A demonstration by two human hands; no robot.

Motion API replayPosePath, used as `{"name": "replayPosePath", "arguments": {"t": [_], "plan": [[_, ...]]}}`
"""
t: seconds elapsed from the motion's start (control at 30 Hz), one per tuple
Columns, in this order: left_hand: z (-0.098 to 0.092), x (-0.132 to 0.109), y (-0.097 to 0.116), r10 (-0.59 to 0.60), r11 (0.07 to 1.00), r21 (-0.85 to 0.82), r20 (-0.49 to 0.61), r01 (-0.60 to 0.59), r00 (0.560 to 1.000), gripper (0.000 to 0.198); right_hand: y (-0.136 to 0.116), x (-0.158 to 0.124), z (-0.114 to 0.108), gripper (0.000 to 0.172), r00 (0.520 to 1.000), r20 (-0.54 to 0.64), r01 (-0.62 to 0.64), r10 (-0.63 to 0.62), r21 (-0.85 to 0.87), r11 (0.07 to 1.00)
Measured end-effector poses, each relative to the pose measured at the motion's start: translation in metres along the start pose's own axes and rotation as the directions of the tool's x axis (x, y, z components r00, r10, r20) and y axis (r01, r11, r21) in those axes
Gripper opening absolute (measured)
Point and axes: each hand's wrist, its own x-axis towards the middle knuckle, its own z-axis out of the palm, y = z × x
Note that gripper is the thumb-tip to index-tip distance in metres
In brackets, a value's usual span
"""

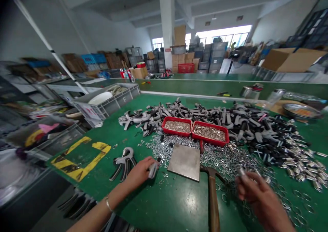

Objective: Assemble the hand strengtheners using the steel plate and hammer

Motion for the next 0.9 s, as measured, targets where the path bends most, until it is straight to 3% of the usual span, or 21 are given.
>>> {"name": "replayPosePath", "arguments": {"t": [0.07, 0.13, 0.27, 0.37, 0.47, 0.57, 0.83, 0.9], "plan": [[0.012, 0.009, 0.004, -0.021, 0.953, 0.303, 0.084, -0.006, 0.996, 0.027, 0.019, -0.036, 0.059, 0.049, 0.979, 0.156, -0.169, 0.13, 0.264, 0.95], [0.02, 0.018, 0.006, -0.048, 0.88, 0.475, 0.142, -0.025, 0.989, 0.027, 0.035, -0.066, 0.099, 0.056, 0.941, 0.254, -0.315, 0.223, 0.421, 0.85], [0.027, 0.028, 0.011, -0.021, 0.855, 0.512, 0.205, -0.089, 0.978, 0.023, 0.048, -0.094, 0.135, 0.045, 0.857, 0.479, -0.444, 0.188, 0.503, 0.741], [0.028, 0.031, 0.012, 0.026, 0.847, 0.511, 0.236, -0.146, 0.971, 0.028, 0.055, -0.094, 0.143, 0.032, 0.851, 0.516, -0.385, 0.1, 0.484, 0.786], [0.028, 0.032, 0.004, 0.064, 0.844, 0.508, 0.219, -0.169, 0.974, 0.033, 0.067, -0.088, 0.143, 0.038, 0.909, 0.414, -0.204, 0.047, 0.344, 0.917], [0.027, 0.029, -0.005, 0.071, 0.873, 0.466, 0.168, -0.143, 0.983, 0.032, 0.078, -0.084, 0.135, 0.043, 0.946, 0.323, -0.088, 0.002, 0.254, 0.963], [0.019, 0.023, 0.011, -0.024, 0.946, 0.325, 0.032, 0.013, 0.999, 0.025, 0.074, -0.097, 0.131, 0.035, 0.927, 0.375, -0.1, -0.02, 0.298, 0.949], [0.021, 0.012, 0.019, -0.049, 0.987, 0.155, -0.01, 0.05, 0.999, 0.018, 0.072, -0.102, 0.135, 0.032, 0.919, 0.394, -0.129, -0.011, 0.328, 0.936]]}}
